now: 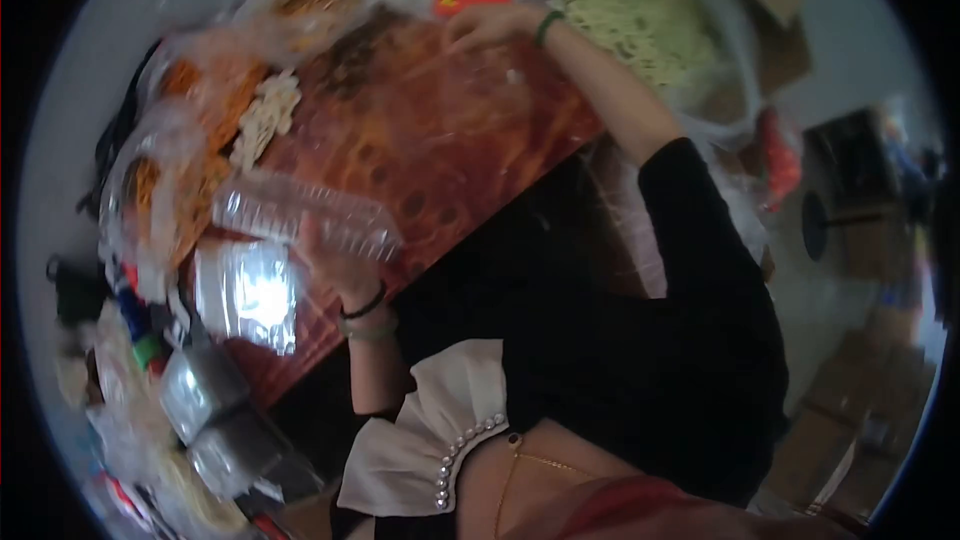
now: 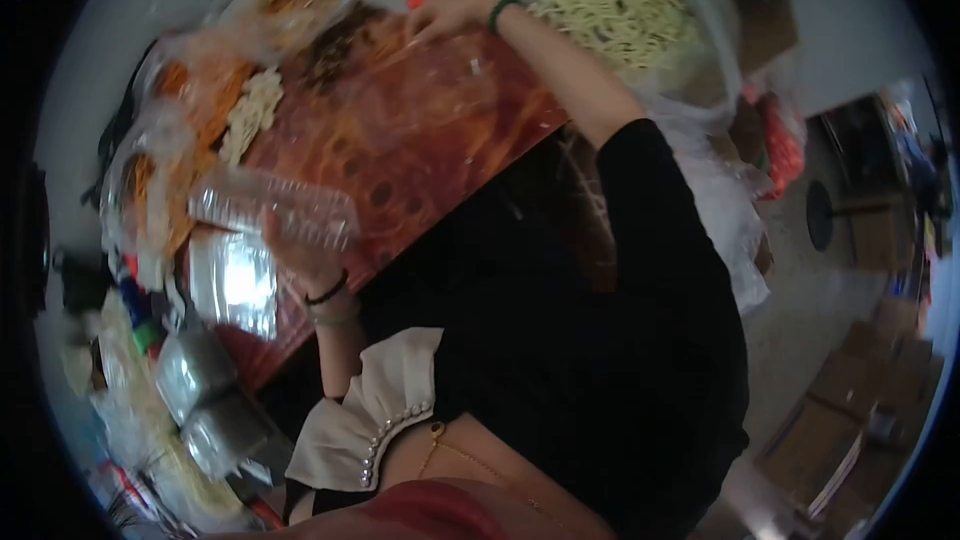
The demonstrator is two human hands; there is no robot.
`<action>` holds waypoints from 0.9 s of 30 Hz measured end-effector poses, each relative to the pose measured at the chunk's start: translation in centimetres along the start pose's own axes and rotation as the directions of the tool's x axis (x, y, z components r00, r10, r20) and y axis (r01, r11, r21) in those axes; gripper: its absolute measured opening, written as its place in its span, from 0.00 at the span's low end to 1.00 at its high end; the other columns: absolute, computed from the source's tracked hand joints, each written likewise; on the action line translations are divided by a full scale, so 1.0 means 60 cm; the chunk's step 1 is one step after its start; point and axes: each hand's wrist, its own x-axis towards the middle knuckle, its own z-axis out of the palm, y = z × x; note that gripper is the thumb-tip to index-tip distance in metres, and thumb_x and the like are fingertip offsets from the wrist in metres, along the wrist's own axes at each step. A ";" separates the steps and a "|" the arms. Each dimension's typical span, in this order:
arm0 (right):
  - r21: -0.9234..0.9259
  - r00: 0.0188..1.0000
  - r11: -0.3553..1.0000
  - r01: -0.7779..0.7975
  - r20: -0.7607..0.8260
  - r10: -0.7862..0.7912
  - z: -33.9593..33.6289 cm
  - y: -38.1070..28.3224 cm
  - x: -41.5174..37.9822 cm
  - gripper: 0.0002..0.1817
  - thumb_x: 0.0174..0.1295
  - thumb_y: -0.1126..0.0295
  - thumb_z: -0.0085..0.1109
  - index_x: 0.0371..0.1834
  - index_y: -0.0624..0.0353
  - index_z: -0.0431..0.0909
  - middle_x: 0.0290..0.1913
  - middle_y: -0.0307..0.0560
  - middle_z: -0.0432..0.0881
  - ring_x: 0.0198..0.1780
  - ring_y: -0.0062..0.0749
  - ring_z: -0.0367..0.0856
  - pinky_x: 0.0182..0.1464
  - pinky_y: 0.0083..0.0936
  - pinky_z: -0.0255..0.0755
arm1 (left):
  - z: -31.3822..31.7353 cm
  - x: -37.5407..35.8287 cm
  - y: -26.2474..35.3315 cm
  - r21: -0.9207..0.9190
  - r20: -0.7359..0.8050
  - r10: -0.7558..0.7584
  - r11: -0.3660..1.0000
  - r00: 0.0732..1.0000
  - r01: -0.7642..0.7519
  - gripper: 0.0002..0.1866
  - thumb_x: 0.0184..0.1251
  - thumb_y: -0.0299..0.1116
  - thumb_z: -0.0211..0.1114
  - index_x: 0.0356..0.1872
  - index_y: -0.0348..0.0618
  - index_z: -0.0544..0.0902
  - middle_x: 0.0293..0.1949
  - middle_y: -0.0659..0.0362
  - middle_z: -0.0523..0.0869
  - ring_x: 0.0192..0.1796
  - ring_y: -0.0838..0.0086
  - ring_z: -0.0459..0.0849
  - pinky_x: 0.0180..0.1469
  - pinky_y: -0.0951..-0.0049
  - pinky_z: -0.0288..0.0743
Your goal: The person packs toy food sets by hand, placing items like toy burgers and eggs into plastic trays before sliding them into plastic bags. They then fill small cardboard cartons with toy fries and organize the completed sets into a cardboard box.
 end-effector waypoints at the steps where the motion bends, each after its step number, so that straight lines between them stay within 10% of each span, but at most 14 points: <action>1: -0.093 0.997 0.993 0.071 0.023 -0.069 -0.003 0.022 0.021 0.12 0.63 0.62 0.60 0.42 0.59 0.80 0.39 0.39 0.84 0.41 0.22 0.80 0.43 0.20 0.73 | 0.016 -0.009 -0.001 -0.045 0.030 -0.003 0.999 1.000 0.005 0.22 0.64 0.47 0.56 0.53 0.44 0.74 0.43 0.56 0.82 0.41 0.68 0.82 0.38 0.65 0.79; 6: -0.478 0.892 0.864 -0.158 -0.444 -0.082 0.075 -0.002 0.029 0.33 0.54 0.41 0.61 0.57 0.52 0.73 0.58 0.50 0.75 0.62 0.38 0.70 0.63 0.52 0.54 | 0.059 -0.044 0.033 0.101 -0.056 0.119 0.988 0.991 -0.113 0.24 0.62 0.46 0.57 0.56 0.44 0.70 0.43 0.58 0.80 0.43 0.69 0.82 0.40 0.65 0.80; 8: -0.534 0.962 0.833 -0.145 -0.273 -0.008 0.125 -0.066 -0.018 0.45 0.49 0.32 0.58 0.67 0.45 0.63 0.70 0.53 0.59 0.72 0.47 0.53 0.67 0.62 0.36 | 0.069 -0.050 0.045 0.133 -0.060 0.133 0.983 0.989 -0.124 0.25 0.62 0.46 0.58 0.57 0.44 0.69 0.42 0.59 0.79 0.42 0.69 0.82 0.41 0.65 0.80; 18: -0.555 0.774 0.744 -0.373 -0.628 -0.080 0.208 0.022 0.095 0.52 0.50 0.30 0.53 0.73 0.48 0.50 0.75 0.55 0.47 0.74 0.54 0.42 0.67 0.63 0.35 | 0.030 -0.030 0.001 0.082 -0.016 0.155 0.985 0.988 -0.153 0.24 0.60 0.44 0.60 0.53 0.41 0.70 0.40 0.58 0.79 0.39 0.71 0.82 0.37 0.70 0.81; 20: -0.541 0.587 0.812 -0.218 -0.738 -0.334 0.196 0.014 0.118 0.41 0.55 0.37 0.56 0.67 0.51 0.63 0.70 0.55 0.57 0.70 0.53 0.54 0.67 0.56 0.47 | 0.033 -0.028 -0.007 0.104 -0.007 0.213 0.972 0.977 -0.211 0.23 0.60 0.43 0.60 0.52 0.41 0.71 0.39 0.58 0.79 0.38 0.72 0.82 0.36 0.71 0.81; 24: -0.176 0.760 0.931 0.319 -0.540 -0.362 0.230 -0.157 0.074 0.22 0.60 0.54 0.62 0.51 0.57 0.78 0.59 0.49 0.71 0.60 0.41 0.71 0.59 0.40 0.66 | 0.044 -0.024 -0.013 0.093 0.005 0.234 0.968 0.972 -0.233 0.36 0.57 0.43 0.64 0.63 0.43 0.57 0.49 0.60 0.68 0.47 0.75 0.72 0.48 0.72 0.71; 27: 0.308 0.786 0.724 0.617 -0.278 -0.552 0.286 -0.250 0.052 0.07 0.59 0.69 0.63 0.37 0.61 0.82 0.47 0.42 0.78 0.45 0.26 0.79 0.46 0.22 0.74 | 0.060 -0.031 -0.010 0.085 0.027 0.250 0.964 0.968 -0.251 0.37 0.59 0.44 0.63 0.65 0.43 0.55 0.50 0.59 0.68 0.48 0.75 0.71 0.48 0.72 0.71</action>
